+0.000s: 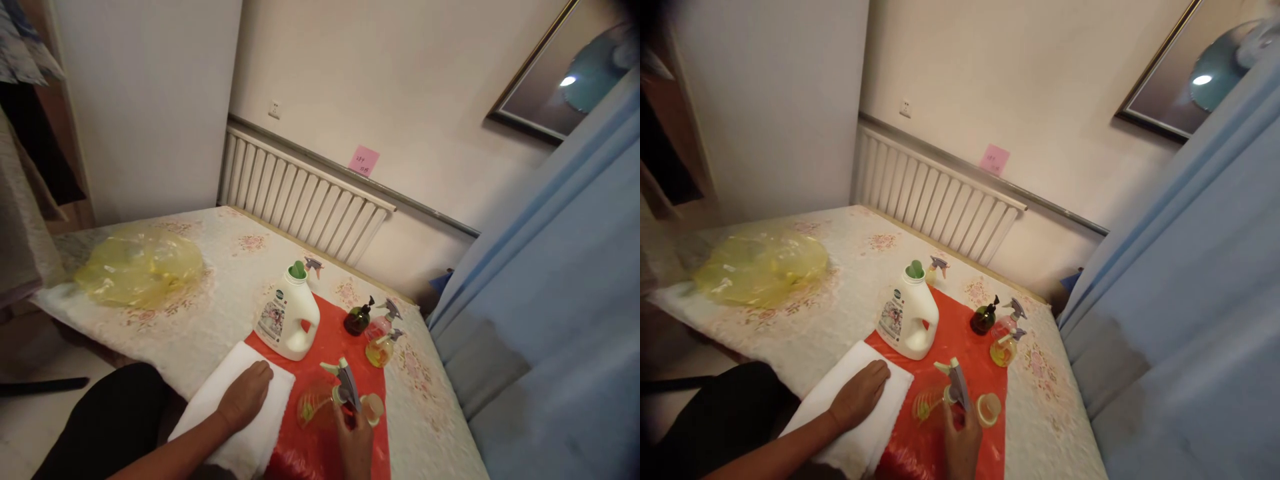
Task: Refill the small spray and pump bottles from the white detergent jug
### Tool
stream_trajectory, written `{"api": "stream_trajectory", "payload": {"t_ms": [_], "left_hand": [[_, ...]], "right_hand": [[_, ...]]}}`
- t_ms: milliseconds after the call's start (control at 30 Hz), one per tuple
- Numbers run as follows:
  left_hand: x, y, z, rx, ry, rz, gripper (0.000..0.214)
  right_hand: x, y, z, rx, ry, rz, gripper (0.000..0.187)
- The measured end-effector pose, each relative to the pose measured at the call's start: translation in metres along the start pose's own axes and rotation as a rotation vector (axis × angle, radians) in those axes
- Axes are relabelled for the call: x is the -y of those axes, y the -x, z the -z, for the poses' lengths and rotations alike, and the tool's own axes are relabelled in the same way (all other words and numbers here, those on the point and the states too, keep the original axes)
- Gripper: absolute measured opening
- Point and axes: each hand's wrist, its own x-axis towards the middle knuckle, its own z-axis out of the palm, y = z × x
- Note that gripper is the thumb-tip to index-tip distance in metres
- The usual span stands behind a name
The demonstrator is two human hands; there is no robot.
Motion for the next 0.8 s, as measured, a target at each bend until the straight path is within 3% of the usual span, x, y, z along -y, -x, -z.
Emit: {"api": "stream_trajectory", "payload": {"t_ms": [200, 800], "left_hand": [[-0.0025, 0.0004, 0.0026, 0.002, -0.022, 0.003, 0.021], [-0.0033, 0.0004, 0.0042, 0.005, -0.023, 0.008, 0.021]], "right_hand": [[-0.0016, 0.0005, 0.0004, 0.060, 0.004, -0.060, 0.053], [-0.0006, 0.0017, 0.0015, 0.040, -0.024, -0.069, 0.050]]}}
